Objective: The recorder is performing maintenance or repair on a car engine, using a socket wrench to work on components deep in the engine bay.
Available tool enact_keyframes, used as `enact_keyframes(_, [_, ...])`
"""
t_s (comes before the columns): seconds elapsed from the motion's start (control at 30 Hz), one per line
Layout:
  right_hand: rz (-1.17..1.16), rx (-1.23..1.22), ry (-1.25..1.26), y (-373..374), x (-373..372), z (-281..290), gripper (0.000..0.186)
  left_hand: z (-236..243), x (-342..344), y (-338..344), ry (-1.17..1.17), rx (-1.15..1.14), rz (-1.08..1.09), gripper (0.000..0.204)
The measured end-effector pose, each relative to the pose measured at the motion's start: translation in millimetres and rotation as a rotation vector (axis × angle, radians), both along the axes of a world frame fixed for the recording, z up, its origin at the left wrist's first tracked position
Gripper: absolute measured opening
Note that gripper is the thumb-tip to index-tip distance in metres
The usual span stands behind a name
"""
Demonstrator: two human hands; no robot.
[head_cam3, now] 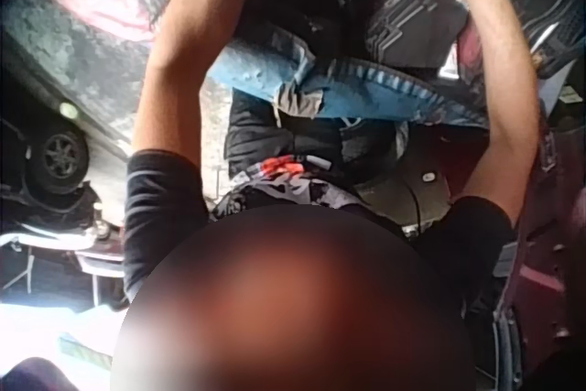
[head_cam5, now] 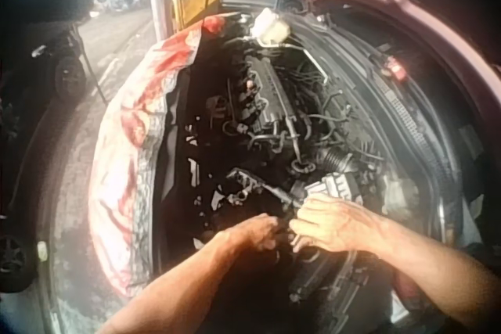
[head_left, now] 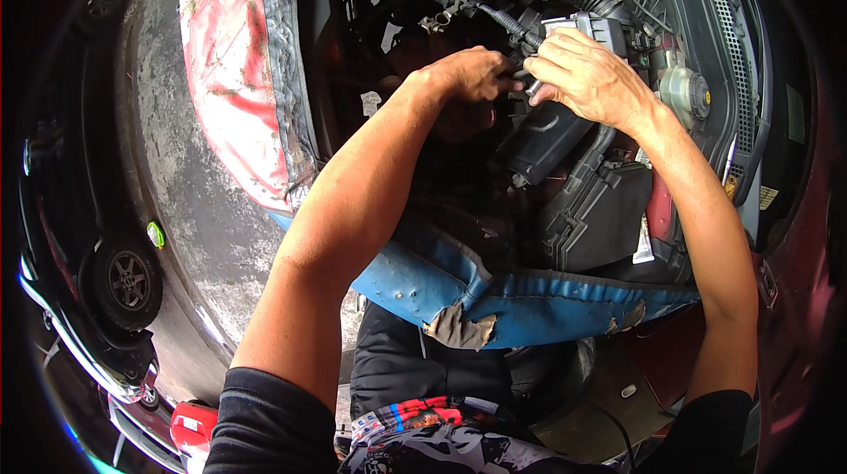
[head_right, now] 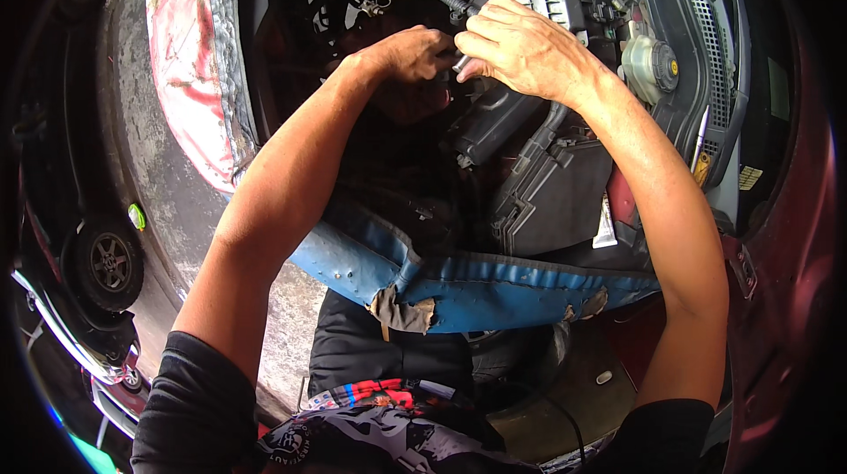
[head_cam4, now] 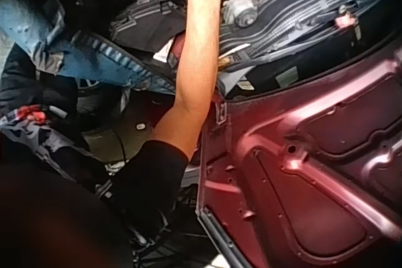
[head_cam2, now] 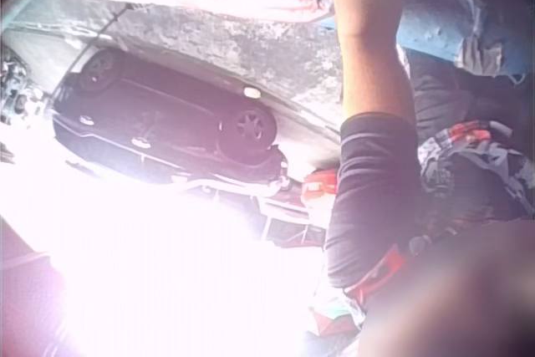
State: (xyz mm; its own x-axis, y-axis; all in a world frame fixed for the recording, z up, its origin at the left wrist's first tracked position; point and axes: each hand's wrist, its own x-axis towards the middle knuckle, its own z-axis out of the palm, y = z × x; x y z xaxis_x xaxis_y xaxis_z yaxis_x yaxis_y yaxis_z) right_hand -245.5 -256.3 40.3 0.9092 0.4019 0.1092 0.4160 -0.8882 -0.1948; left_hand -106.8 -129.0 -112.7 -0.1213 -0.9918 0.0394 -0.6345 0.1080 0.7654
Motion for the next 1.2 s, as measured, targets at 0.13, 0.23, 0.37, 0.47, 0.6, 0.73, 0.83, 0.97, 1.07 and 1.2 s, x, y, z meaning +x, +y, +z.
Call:
enact_keyframes(0.13, [-0.001, 0.003, -0.065, -3, -2, -2, 0.030, 21, -26, -13, 0.142, 0.038, 0.116, 0.020])
enact_keyframes(0.23, [-0.021, -0.001, -0.103, 8, 2, -8, 0.031, 18, -30, -4, -0.109, -0.298, 0.055, 0.020])
enact_keyframes(0.37, [-0.068, 0.031, -0.108, 12, -1, -13, 0.032, 11, -44, -8, -0.041, -0.239, 0.218, 0.015])
enact_keyframes(0.47, [-0.080, 0.043, -0.111, 15, -2, -17, 0.029, 7, -43, -11, 0.033, -0.095, 0.238, 0.020])
enact_keyframes(0.6, [-0.148, 0.038, -0.154, 23, -17, -19, 0.023, 9, -55, -12, 0.153, -0.007, 0.288, 0.027])
enact_keyframes(0.73, [-0.284, 0.007, -0.166, 28, -17, -24, 0.023, 3, -41, -19, -0.010, -0.101, 0.164, 0.019])
enact_keyframes(0.83, [-0.311, 0.000, -0.157, 28, -19, -25, 0.023, 3, -44, -16, 0.057, -0.023, 0.159, 0.017])
enact_keyframes(0.97, [-0.342, -0.037, -0.196, 32, -21, -22, 0.023, 6, -41, -19, -0.164, 0.000, 0.028, 0.015])
enact_keyframes(1.07, [-0.255, -0.014, -0.203, 20, -17, -23, 0.021, -2, -32, -17, 0.022, -0.222, 0.067, 0.020])
enact_keyframes(1.2, [-0.092, -0.052, -0.131, 17, -4, -7, 0.017, 1, 4, 3, -0.058, 0.025, 0.014, 0.030])
